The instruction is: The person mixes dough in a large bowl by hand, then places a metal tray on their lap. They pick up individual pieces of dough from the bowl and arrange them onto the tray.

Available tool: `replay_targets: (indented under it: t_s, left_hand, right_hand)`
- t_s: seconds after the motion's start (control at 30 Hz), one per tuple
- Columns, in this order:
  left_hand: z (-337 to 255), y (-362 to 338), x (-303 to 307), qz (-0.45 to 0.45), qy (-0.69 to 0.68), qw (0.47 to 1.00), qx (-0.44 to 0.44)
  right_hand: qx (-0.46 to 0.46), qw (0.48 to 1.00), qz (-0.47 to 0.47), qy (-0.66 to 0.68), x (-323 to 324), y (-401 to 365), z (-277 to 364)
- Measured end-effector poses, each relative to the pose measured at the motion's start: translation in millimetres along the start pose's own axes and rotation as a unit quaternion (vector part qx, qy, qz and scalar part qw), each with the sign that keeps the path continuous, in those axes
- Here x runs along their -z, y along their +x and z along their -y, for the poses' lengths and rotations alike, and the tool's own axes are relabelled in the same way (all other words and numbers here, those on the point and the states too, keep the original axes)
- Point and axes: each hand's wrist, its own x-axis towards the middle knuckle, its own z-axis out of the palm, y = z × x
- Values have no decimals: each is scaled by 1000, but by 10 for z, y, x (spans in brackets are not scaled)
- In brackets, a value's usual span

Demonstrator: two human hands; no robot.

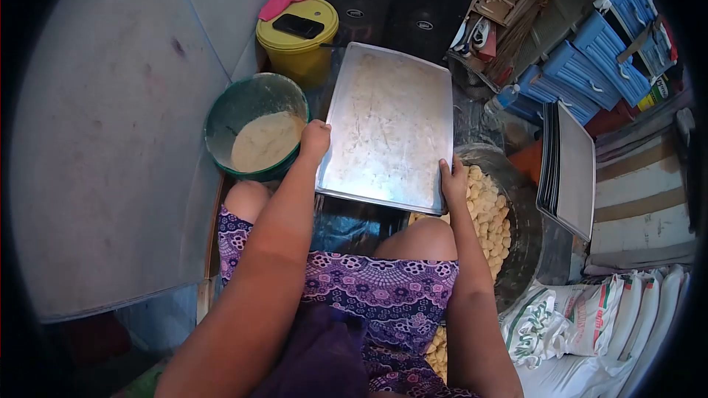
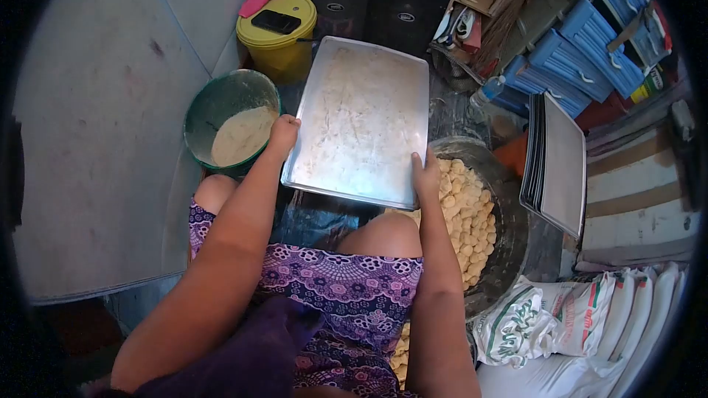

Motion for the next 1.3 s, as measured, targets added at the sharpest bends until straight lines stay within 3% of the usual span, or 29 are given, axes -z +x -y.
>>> replay_targets:
  t_s: [0.2, 0.27, 0.3, 0.37, 0.43, 0.47, 0.57, 0.6, 0.67, 0.7, 0.77, 0.8, 0.83, 0.9, 0.97, 1.17, 1.2, 1.23, 1.3]
  left_hand:
    - [2, -21, -11, -22, -19, 999, 24]
    - [-90, -12, 57, 30, 24, 998, 51]
    - [-214, -53, 92, 29, 24, 998, 48]
    - [-625, -151, 147, -84, 164, 983, -19]
    - [-1066, -36, 199, -140, 162, 963, -166]
    - [-1403, -26, 263, -185, 138, 948, -220]
    - [-2251, -120, 385, -261, 52, 899, -347]
    - [-2327, -131, 317, -256, 51, 900, -349]
    - [-2441, -106, 158, -256, 98, 870, -410]
    - [-2360, -70, 25, -254, 99, 870, -410]
    - [-1851, 6, -425, -155, 256, 880, -368]
    - [-1323, 34, -682, -86, 329, 884, -321]
    - [-888, 14, -863, -13, 400, 876, -269]
    - [-921, 110, -924, -11, 418, 865, -277]
    - [-853, -9, -864, -7, 437, 853, -287]
    - [-915, 148, -886, 57, 431, 877, -207]
    - [-997, 125, -890, 96, 423, 887, -158]
    - [-1168, 47, -922, 100, 421, 887, -164]
    - [-1542, -216, -1070, 119, 368, 899, -206]
  right_hand:
    - [-26, 999, 32, -1, 34, -1, 49]
    - [-124, 978, 95, -137, 178, -26, 463]
    - [-123, 979, 93, -135, 228, 14, 547]
    - [-50, 947, 95, -302, 349, 185, 688]
    - [197, 954, -46, -223, 589, 517, 962]
    - [276, 935, -120, -185, 771, 615, 1443]
    - [412, 852, -312, -88, 1178, 689, 2559]
    - [457, 816, -349, -54, 1223, 670, 2812]
    - [455, 821, -341, -39, 1030, 798, 2866]
    - [455, 827, -330, -21, 912, 890, 2849]
    - [388, 872, -247, -166, 303, 1144, 2208]
    - [272, 848, -109, -441, -115, 1107, 1857]
    - [212, 903, 123, -352, -751, 983, 826]
    - [202, 923, 50, -325, -889, 938, 632]
    - [193, 924, 64, -323, -950, 805, 601]
    - [198, 929, 110, -294, -674, 873, 713]
    - [197, 958, 79, -194, -551, 768, 697]
    - [196, 975, 47, -94, -421, 675, 683]
    - [188, 980, -37, -46, 46, 506, 434]
